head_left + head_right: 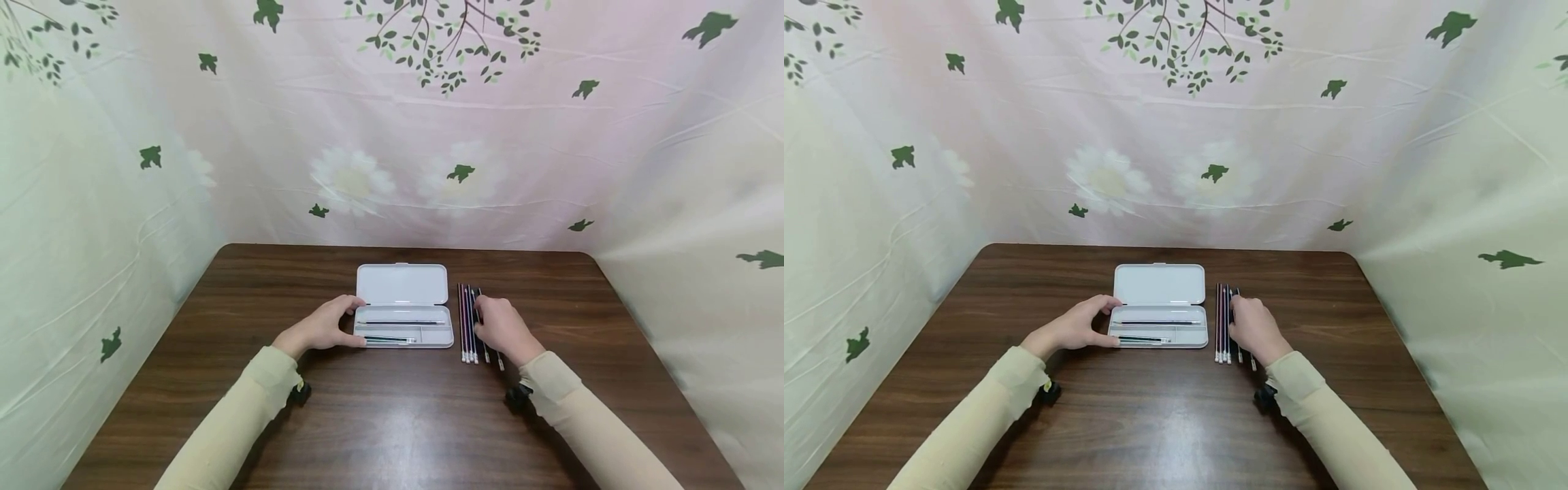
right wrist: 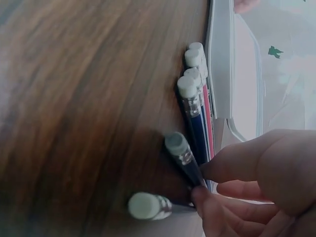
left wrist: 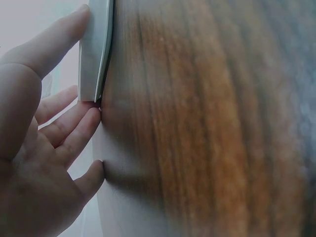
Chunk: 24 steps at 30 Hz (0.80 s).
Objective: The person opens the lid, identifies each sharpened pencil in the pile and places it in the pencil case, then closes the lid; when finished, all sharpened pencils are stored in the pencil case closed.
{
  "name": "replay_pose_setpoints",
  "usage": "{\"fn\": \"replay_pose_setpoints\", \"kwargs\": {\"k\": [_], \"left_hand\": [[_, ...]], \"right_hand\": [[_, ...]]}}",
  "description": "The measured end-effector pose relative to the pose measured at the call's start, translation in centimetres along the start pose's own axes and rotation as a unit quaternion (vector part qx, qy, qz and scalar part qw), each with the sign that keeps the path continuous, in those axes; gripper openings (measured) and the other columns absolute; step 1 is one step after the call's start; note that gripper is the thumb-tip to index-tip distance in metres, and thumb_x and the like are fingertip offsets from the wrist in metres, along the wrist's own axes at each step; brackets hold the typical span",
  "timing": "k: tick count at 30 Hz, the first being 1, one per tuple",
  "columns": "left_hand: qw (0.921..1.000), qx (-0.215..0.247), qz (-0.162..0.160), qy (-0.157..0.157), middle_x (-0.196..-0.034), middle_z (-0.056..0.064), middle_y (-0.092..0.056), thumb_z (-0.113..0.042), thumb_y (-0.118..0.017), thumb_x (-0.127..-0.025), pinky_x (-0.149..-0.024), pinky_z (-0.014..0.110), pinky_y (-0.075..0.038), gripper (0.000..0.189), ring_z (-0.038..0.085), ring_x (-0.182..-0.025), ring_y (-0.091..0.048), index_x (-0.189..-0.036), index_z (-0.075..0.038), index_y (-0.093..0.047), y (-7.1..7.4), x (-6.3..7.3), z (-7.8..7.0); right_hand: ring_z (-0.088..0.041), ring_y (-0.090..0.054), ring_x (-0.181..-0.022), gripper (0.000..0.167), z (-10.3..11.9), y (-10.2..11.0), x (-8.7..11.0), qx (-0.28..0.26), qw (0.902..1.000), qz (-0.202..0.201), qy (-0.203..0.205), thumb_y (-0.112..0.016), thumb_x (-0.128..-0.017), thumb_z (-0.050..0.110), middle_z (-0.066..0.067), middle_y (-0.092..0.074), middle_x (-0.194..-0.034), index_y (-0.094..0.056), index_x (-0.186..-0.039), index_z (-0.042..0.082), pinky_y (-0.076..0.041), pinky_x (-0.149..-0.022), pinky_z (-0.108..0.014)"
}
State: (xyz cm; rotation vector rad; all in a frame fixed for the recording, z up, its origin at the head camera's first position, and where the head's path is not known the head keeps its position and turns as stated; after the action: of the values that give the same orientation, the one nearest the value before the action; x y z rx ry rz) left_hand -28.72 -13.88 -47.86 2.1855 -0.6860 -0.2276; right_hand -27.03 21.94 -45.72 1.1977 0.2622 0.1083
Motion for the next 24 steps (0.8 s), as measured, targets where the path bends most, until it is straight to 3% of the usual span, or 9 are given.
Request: {"fn": "replay_pose_setpoints", "kwargs": {"k": [10,16,24], "left_hand": [[1.0000,-0.005,-0.002,-0.006,-0.140,0.006,-0.057,-0.045,-0.091,-0.081,-0.111,0.045,-0.044,0.082,0.025,-0.127,-0.054,-0.146,-0.011,-0.053,0.05,0.04,0.06],[0.9996,-0.009,-0.007,-0.025,-0.138,0.007,-0.058,-0.044,-0.091,-0.081,-0.109,0.047,-0.046,0.081,0.026,-0.125,-0.056,-0.145,-0.008,-0.054,0.16,0.19,-0.20],[0.9998,-0.008,-0.004,-0.016,-0.138,0.006,-0.058,-0.044,-0.091,-0.081,-0.110,0.046,-0.045,0.081,0.025,-0.126,-0.055,-0.145,-0.010,-0.054,0.17,0.18,-0.15]], "right_hand": [[-0.026,-0.060,-0.067,0.023,0.42,0.02,-0.23,-0.002,0.9988,0.014,-0.046,-0.075,-0.081,0.000,-0.015,-0.067,-0.082,-0.066,-0.102,-0.004,-0.055,-0.059,-0.042],[-0.028,-0.058,-0.063,0.020,0.79,0.01,-0.23,0.010,0.9984,0.012,-0.054,-0.071,-0.078,-0.002,-0.015,-0.064,-0.078,-0.062,-0.096,-0.002,-0.051,-0.054,-0.044],[-0.027,-0.058,-0.065,0.022,0.76,0.57,-0.13,0.000,0.9978,0.006,-0.067,-0.073,-0.080,0.000,-0.015,-0.065,-0.080,-0.063,-0.099,-0.002,-0.052,-0.057,-0.044]]}}
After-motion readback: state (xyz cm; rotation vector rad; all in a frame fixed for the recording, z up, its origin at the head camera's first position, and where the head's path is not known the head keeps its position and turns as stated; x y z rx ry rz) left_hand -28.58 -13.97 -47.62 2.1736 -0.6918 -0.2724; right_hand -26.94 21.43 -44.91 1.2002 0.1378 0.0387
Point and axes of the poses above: each hand's wrist, its own x-axis away from the middle knuckle, its own y-axis out of the back of the hand, z = x × y, the point moved 5 cm from there along -x, towards the middle knuckle
